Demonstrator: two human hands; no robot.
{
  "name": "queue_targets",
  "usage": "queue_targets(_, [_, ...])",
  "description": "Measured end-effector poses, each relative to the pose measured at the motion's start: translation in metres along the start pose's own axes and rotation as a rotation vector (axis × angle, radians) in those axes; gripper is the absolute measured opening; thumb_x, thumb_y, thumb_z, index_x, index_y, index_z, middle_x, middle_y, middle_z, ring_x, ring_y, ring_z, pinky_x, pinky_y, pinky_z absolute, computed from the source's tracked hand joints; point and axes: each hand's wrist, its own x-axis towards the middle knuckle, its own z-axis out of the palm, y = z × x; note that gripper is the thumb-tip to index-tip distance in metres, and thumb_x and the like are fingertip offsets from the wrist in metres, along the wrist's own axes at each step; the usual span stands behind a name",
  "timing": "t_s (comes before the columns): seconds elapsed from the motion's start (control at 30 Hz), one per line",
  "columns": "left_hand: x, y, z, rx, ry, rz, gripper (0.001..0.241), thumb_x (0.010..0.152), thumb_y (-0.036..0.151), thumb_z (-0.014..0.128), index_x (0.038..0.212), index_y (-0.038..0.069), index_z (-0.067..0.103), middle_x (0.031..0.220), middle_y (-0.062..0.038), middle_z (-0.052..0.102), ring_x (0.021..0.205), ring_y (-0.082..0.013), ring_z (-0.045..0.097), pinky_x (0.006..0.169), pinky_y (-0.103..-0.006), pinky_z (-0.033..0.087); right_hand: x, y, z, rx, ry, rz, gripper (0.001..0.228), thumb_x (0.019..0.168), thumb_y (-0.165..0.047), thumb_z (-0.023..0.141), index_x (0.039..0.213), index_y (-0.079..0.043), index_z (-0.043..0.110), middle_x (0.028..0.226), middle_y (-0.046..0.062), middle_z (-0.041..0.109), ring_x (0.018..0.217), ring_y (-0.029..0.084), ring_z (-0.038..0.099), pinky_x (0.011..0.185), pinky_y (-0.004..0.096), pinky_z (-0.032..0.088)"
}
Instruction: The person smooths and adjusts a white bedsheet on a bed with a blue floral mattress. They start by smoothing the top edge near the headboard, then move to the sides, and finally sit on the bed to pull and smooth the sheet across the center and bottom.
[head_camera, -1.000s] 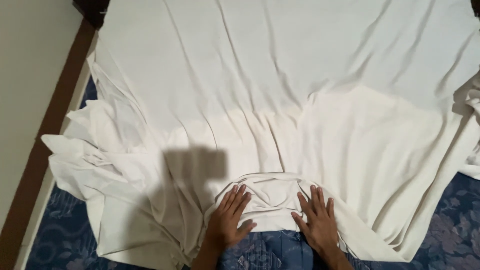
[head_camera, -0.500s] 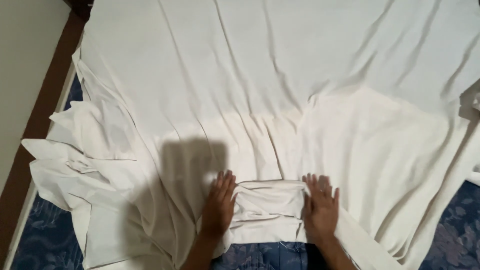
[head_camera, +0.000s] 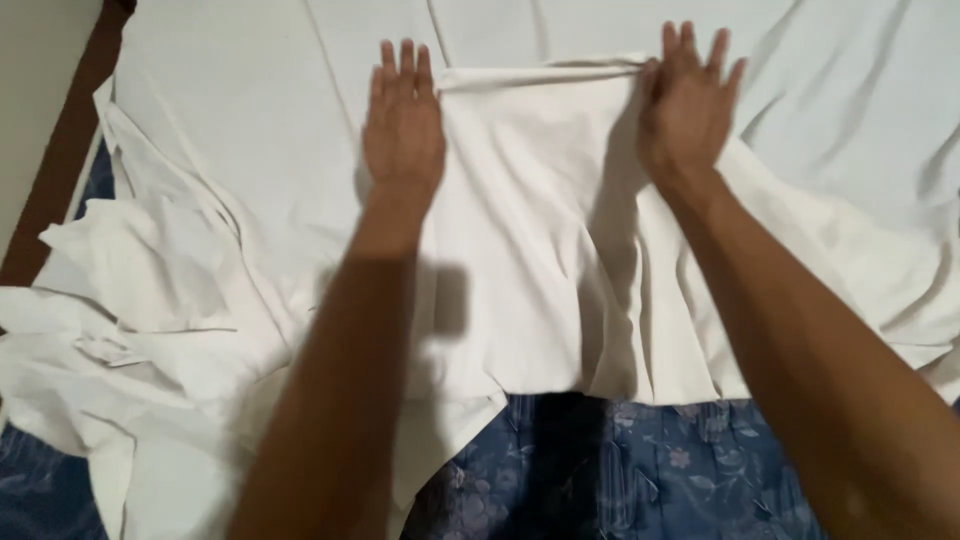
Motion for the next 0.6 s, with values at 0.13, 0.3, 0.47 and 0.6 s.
queue_targets(0.13, [-0.046, 0.041, 0.03, -0.146, -0.107, -0.059, 0.06, 0.11, 0.029, 0.037, 0.161, 0.001, 0.023, 0.17, -0.018, 0.02, 0.157, -0.0331, 0.012, 0.127, -0.0447, 0.011, -0.056, -0.01, 0.068, -0.101, -0.097, -0.138, 0.061, 0.11, -0.03, 0.043, 0.16, 0.005, 0.037, 0.164, 0.029, 0.034, 0.151, 0.051, 0.025, 0.118, 0.067, 0.015])
queue_targets(0.3, [-0.127, 0.05, 0.1, -0.456, -0.089, 0.024, 0.061, 0.108, 0.019, 0.043, 0.161, -0.004, 0.024, 0.17, -0.02, 0.022, 0.159, -0.0369, 0.015, 0.131, -0.0473, 0.018, -0.147, -0.011, 0.129, 0.082, -0.426, -0.081, 0.057, 0.109, -0.03, 0.038, 0.157, 0.0, 0.038, 0.163, 0.026, 0.034, 0.15, 0.048, 0.028, 0.118, 0.065, 0.021])
queue_targets(0.47, [-0.14, 0.054, 0.124, -0.595, 0.112, 0.071, 0.057, 0.112, 0.01, 0.044, 0.164, -0.003, 0.026, 0.174, -0.02, 0.023, 0.164, -0.0391, 0.017, 0.136, -0.0487, 0.021, -0.169, -0.019, 0.137, 0.128, -0.236, -0.103, 0.053, 0.113, -0.024, 0.038, 0.16, 0.0, 0.039, 0.166, 0.025, 0.037, 0.154, 0.048, 0.028, 0.125, 0.063, 0.021])
queue_targets(0.6, [-0.14, 0.051, 0.115, -0.585, 0.067, 0.069, 0.059, 0.109, 0.011, 0.045, 0.164, -0.002, 0.027, 0.173, -0.019, 0.024, 0.163, -0.0397, 0.017, 0.135, -0.049, 0.02, -0.165, -0.019, 0.136, 0.145, -0.233, -0.12, 0.054, 0.113, -0.023, 0.038, 0.16, 0.003, 0.039, 0.165, 0.027, 0.038, 0.153, 0.049, 0.029, 0.123, 0.063, 0.02])
